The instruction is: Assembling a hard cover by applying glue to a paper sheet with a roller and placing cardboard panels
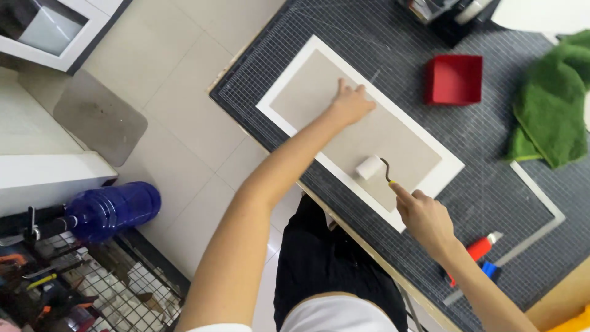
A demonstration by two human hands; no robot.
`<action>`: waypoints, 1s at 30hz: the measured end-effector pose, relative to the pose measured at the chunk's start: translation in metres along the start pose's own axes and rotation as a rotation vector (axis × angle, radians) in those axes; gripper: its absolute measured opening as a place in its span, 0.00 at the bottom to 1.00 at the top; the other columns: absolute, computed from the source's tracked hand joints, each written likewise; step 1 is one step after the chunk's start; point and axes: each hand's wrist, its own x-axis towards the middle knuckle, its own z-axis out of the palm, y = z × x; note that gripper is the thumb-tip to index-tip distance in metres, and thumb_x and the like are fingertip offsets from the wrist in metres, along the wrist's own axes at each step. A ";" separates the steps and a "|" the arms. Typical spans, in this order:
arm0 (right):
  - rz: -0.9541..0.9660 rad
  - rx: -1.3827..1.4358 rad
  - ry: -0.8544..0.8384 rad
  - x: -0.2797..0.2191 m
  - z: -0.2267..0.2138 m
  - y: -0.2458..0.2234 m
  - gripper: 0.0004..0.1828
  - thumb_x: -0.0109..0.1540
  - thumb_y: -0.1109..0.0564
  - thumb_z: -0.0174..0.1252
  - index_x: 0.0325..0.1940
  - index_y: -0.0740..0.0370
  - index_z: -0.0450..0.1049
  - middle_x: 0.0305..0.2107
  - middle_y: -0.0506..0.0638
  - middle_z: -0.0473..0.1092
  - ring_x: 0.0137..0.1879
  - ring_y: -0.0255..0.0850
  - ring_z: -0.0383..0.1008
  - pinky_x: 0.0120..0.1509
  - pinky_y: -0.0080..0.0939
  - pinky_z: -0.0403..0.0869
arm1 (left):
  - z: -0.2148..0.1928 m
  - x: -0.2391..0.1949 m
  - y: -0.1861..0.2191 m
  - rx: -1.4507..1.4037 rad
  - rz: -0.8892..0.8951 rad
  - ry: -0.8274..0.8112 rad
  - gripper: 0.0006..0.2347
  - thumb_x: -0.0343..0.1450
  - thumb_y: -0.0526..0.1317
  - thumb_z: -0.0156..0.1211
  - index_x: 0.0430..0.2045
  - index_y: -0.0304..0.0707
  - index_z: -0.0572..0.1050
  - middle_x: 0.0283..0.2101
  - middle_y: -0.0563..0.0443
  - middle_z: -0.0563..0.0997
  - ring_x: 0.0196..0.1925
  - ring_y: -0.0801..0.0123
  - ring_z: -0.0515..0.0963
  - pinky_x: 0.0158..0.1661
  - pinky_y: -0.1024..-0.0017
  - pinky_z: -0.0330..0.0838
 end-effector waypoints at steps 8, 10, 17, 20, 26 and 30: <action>-0.254 -0.025 0.016 0.128 -0.003 -0.077 0.16 0.61 0.52 0.52 0.53 0.42 0.73 0.26 0.55 0.72 0.30 0.61 0.79 0.33 0.59 0.78 | -0.057 0.049 0.046 -0.302 -0.212 -0.517 0.23 0.66 0.35 0.62 0.57 0.39 0.70 0.66 0.31 0.64 0.68 0.10 0.46 0.45 0.22 0.68; -0.264 -0.055 -0.022 0.137 0.006 -0.078 0.14 0.60 0.52 0.53 0.49 0.43 0.74 0.25 0.54 0.71 0.30 0.61 0.79 0.32 0.58 0.77 | -0.058 0.056 0.055 -0.260 -0.262 -0.612 0.24 0.68 0.36 0.61 0.61 0.41 0.67 0.66 0.36 0.64 0.71 0.20 0.47 0.49 0.30 0.69; -0.218 -0.183 -0.180 0.154 0.028 -0.069 0.04 0.52 0.52 0.60 0.29 0.48 0.80 0.20 0.51 0.71 0.31 0.61 0.79 0.29 0.55 0.75 | -0.111 0.030 0.063 -0.228 -0.384 -0.700 0.32 0.66 0.43 0.69 0.67 0.49 0.64 0.68 0.49 0.65 0.69 0.43 0.52 0.56 0.35 0.69; -0.335 -0.063 -0.066 0.184 0.038 -0.105 0.11 0.58 0.54 0.57 0.45 0.47 0.74 0.21 0.51 0.66 0.25 0.53 0.68 0.27 0.50 0.67 | -0.117 0.022 0.066 -0.242 -0.383 -0.649 0.37 0.60 0.41 0.76 0.66 0.50 0.64 0.63 0.42 0.69 0.70 0.37 0.51 0.56 0.34 0.67; -0.465 0.183 0.073 0.207 0.059 -0.112 0.27 0.67 0.56 0.53 0.72 0.47 0.63 0.26 0.52 0.62 0.20 0.42 0.56 0.27 0.43 0.58 | -0.154 -0.007 0.051 -0.164 -0.215 -0.815 0.14 0.76 0.50 0.50 0.56 0.67 0.76 0.67 0.49 0.55 0.68 0.38 0.50 0.56 0.40 0.72; -0.468 0.272 -0.003 0.207 0.052 -0.119 0.31 0.66 0.54 0.54 0.74 0.49 0.59 0.31 0.56 0.66 0.26 0.43 0.65 0.34 0.41 0.64 | -0.154 -0.008 0.053 -0.047 -0.112 -0.853 0.15 0.76 0.47 0.50 0.58 0.67 0.74 0.67 0.51 0.55 0.69 0.39 0.50 0.55 0.43 0.72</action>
